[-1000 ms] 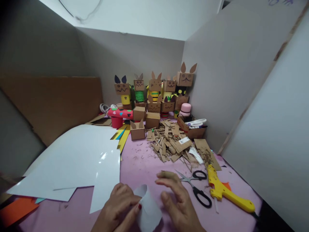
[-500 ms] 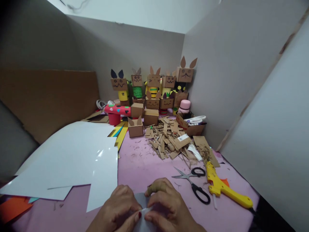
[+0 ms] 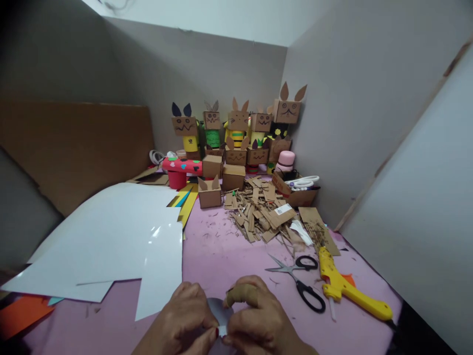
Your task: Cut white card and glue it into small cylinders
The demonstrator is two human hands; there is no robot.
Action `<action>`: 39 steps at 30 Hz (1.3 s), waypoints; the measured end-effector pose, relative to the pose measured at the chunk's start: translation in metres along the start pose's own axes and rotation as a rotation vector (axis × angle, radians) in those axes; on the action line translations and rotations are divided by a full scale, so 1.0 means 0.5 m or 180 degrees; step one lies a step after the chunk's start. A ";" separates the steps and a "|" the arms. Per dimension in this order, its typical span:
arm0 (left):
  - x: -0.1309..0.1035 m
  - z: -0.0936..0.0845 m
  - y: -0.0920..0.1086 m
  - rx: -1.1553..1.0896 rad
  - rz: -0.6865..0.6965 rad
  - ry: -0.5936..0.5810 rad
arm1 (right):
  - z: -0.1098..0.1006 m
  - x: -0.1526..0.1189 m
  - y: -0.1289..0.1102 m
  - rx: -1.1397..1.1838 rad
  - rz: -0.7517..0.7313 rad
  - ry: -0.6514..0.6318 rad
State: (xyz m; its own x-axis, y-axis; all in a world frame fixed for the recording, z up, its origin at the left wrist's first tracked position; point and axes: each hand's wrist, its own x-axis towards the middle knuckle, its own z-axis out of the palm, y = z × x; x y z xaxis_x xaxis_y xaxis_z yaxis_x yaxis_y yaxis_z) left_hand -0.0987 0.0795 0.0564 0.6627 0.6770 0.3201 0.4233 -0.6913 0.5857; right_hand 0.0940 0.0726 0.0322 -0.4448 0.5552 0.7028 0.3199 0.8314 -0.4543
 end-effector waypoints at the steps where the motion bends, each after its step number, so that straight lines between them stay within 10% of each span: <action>1: 0.000 -0.001 -0.001 0.0017 -0.0015 -0.0052 | -0.001 0.001 0.000 -0.0016 -0.0019 -0.0012; 39: 0.007 0.004 -0.005 0.0553 0.0323 -0.0244 | 0.001 -0.001 -0.002 0.0205 0.0509 -0.0088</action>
State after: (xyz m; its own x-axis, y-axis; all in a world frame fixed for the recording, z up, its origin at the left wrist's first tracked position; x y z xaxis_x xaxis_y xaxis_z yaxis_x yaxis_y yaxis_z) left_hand -0.0962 0.0828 0.0546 0.7496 0.5850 0.3095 0.4476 -0.7926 0.4140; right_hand 0.0937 0.0714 0.0318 -0.4155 0.6802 0.6039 0.3347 0.7316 -0.5939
